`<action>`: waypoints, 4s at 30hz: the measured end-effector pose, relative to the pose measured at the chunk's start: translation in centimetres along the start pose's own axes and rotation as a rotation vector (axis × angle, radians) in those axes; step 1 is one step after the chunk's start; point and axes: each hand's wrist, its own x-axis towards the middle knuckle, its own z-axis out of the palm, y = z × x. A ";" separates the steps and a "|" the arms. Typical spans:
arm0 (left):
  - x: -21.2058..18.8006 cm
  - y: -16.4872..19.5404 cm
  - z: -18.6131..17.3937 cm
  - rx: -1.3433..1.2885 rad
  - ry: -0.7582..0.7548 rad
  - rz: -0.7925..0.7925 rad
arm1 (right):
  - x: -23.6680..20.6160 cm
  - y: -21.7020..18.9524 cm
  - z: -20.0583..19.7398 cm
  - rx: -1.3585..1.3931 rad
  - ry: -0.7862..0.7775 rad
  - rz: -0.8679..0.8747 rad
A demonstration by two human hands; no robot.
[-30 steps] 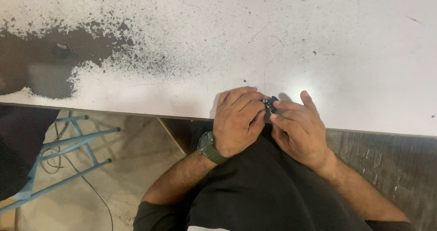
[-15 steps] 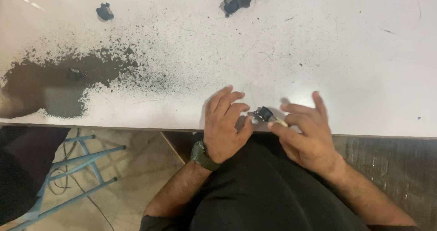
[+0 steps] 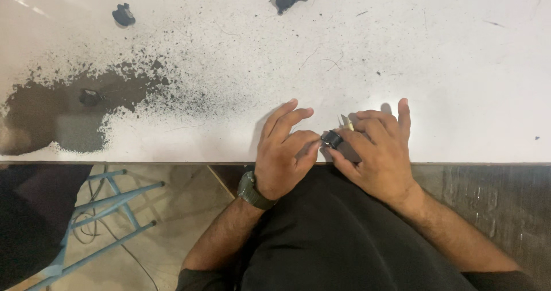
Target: The person sits at a white table and assembles black plastic wheel components, fitting small black roller parts onto wheel hubs one at a time using a small hand tool. They pick up parts from the table, press or twist them into place on the hubs, and set completed wheels aside.
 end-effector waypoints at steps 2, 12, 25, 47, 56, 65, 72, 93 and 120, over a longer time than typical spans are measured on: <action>-0.4 -0.1 0.0 0.091 0.016 0.049 | -0.1 0.1 0.1 0.007 0.014 0.005; 0.5 0.8 -0.6 0.116 -0.110 0.198 | 0.2 0.1 -0.2 0.011 -0.058 -0.054; 0.9 1.4 -2.1 -0.220 -0.122 -0.167 | 0.3 0.0 -0.5 0.045 -0.063 -0.024; -0.8 1.5 1.1 -0.118 0.045 -0.106 | -2.2 -0.6 2.1 0.270 0.170 -0.159; -0.9 1.2 1.3 -0.165 0.056 -0.097 | -2.1 -0.8 1.9 0.275 0.165 -0.148; -1.1 1.1 1.4 -0.181 0.056 -0.084 | -1.6 -0.8 1.8 0.232 0.188 -0.164; -0.1 1.9 0.5 -0.244 0.000 -0.094 | -0.9 0.6 0.7 0.101 0.091 -0.148; -4.4 -12.7 -23.8 0.314 0.332 -0.737 | 3.0 -4.5 0.7 0.521 -0.271 -0.273; 3.0 -2.9 -2.7 0.046 -0.164 0.104 | 3.6 -1.8 -1.3 0.174 -0.009 0.103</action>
